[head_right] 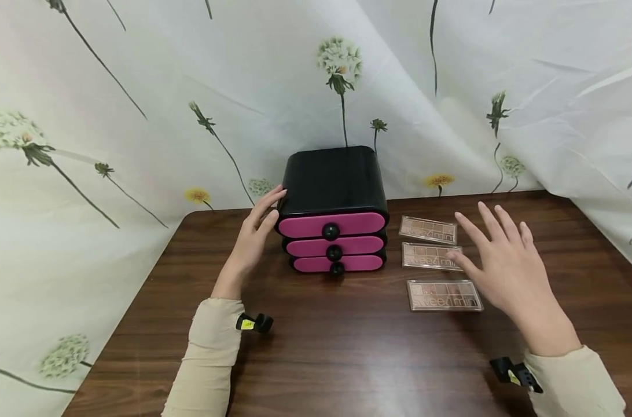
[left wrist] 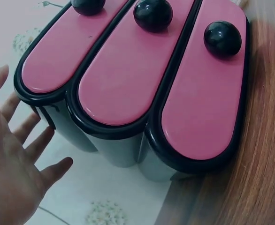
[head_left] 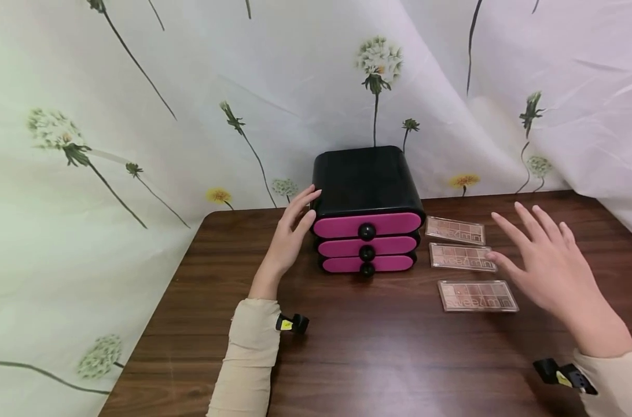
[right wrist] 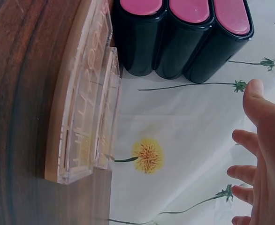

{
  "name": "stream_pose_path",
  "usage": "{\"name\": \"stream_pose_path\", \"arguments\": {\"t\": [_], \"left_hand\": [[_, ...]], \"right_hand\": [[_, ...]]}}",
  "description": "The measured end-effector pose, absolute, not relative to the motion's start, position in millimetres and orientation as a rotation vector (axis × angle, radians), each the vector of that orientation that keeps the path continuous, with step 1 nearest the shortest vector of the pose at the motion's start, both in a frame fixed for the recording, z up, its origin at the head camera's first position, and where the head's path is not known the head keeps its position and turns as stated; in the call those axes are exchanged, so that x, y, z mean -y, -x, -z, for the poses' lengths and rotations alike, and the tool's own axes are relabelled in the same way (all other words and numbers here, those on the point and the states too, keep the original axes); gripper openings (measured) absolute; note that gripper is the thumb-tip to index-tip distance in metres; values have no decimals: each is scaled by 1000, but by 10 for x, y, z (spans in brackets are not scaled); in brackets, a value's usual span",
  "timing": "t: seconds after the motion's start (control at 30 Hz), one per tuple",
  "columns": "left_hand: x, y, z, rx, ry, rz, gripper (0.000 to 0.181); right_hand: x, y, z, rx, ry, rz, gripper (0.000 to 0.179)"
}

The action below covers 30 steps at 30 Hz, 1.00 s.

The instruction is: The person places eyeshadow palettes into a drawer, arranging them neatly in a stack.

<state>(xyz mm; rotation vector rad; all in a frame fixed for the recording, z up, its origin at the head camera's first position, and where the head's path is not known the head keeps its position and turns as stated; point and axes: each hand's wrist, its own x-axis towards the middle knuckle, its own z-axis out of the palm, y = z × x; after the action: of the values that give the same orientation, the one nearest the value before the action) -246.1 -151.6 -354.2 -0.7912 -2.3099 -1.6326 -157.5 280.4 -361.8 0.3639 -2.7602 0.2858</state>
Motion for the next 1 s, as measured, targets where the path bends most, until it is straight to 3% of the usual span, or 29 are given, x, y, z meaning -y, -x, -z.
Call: {"name": "stream_pose_path", "arguments": {"t": [0.43,1.0], "left_hand": [[1434,2457,3568,2301,840,1586,45],[1520,2416,3528,2339,752,1594,42]], "right_hand": [[-2855,1437,3603,2743,-371,-320,69],[-2675,1517,3562,2573,-420,-526,63]]}}
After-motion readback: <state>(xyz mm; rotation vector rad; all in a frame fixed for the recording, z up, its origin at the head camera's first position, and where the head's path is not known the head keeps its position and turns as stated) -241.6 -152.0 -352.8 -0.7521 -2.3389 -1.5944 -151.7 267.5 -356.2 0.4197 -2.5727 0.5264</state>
